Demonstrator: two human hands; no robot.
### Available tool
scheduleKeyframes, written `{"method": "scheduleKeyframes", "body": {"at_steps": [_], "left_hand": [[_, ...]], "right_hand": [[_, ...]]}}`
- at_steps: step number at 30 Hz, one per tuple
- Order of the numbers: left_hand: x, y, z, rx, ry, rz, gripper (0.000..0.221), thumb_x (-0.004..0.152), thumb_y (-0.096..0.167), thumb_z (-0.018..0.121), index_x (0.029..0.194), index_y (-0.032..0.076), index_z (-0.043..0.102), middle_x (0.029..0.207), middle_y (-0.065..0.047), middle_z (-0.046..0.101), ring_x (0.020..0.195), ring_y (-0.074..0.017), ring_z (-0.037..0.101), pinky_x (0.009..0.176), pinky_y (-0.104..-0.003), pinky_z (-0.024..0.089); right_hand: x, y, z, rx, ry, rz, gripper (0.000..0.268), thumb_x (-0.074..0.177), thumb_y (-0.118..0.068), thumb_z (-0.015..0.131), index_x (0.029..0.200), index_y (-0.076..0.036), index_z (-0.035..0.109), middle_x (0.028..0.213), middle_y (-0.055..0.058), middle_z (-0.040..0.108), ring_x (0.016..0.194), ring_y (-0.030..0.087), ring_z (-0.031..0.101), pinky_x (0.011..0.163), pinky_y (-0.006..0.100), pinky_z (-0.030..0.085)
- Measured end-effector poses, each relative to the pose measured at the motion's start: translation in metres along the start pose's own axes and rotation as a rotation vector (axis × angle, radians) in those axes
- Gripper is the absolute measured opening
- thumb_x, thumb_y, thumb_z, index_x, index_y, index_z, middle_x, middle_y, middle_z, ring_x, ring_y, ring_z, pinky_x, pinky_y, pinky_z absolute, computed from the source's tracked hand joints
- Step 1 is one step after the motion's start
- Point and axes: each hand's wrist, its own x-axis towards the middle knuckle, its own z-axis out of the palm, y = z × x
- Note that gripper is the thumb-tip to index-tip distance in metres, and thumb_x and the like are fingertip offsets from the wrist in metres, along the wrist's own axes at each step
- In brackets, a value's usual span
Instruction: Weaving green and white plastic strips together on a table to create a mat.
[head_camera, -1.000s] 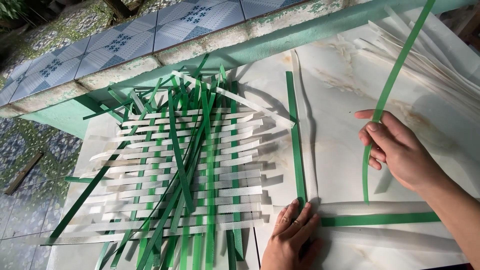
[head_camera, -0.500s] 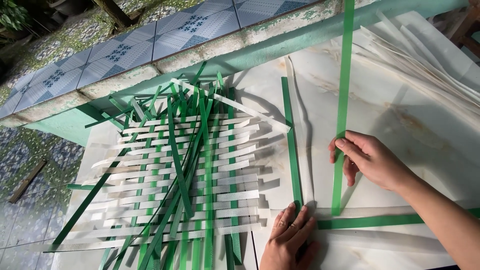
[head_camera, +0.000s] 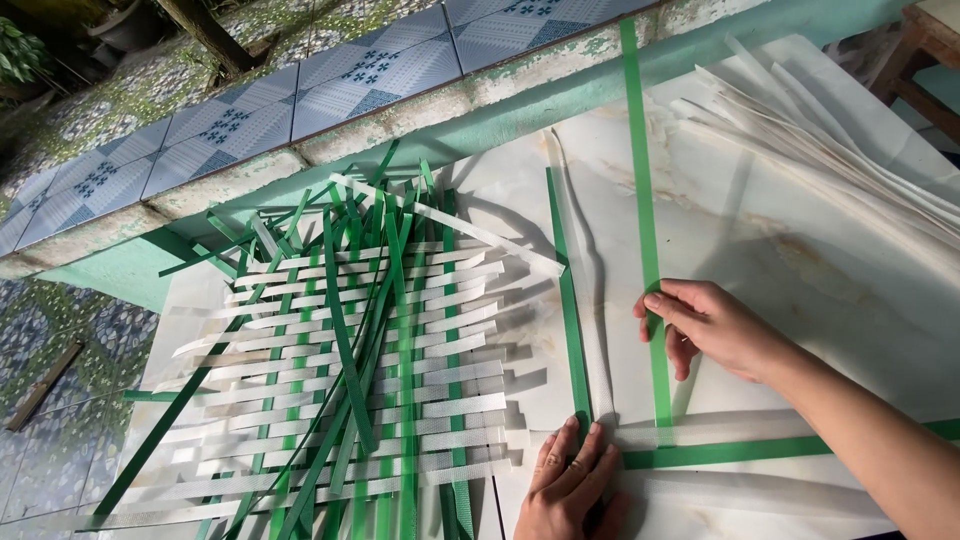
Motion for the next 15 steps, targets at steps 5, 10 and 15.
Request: {"method": "scheduleKeyframes", "body": {"at_steps": [5,10,15], "left_hand": [[0.001,0.001,-0.005,-0.020,-0.008,-0.014,0.037,0.093,0.024,0.068,0.125,0.004,0.064,0.137,-0.015,0.058,0.131,-0.0425,0.047,0.103,-0.057,0.040],[0.003,0.002,-0.003,-0.012,-0.004,-0.015,0.039,0.092,0.024,0.070,0.125,0.005,0.063,0.137,-0.015,0.058,0.131,-0.0421,0.048,0.102,-0.056,0.041],[-0.001,-0.001,-0.001,-0.018,-0.025,-0.021,0.041,0.091,0.025,0.068,0.126,0.004,0.063,0.139,-0.015,0.056,0.132,-0.0430,0.045,0.103,-0.057,0.040]], "right_hand": [[0.001,0.002,-0.012,0.109,0.070,-0.111,0.031,0.104,-0.015,0.042,0.099,0.009,0.060,0.081,0.022,0.059,0.038,0.026,0.044,0.039,0.040,0.046],[-0.009,-0.002,-0.002,0.020,0.031,-0.036,0.032,0.102,-0.018,0.043,0.099,0.008,0.062,0.081,0.021,0.062,0.037,0.024,0.047,0.035,0.038,0.046],[-0.012,-0.007,-0.001,-0.054,0.019,-0.080,0.033,0.102,-0.017,0.042,0.096,0.009,0.061,0.080,0.022,0.063,0.037,0.026,0.048,0.037,0.039,0.048]]}}
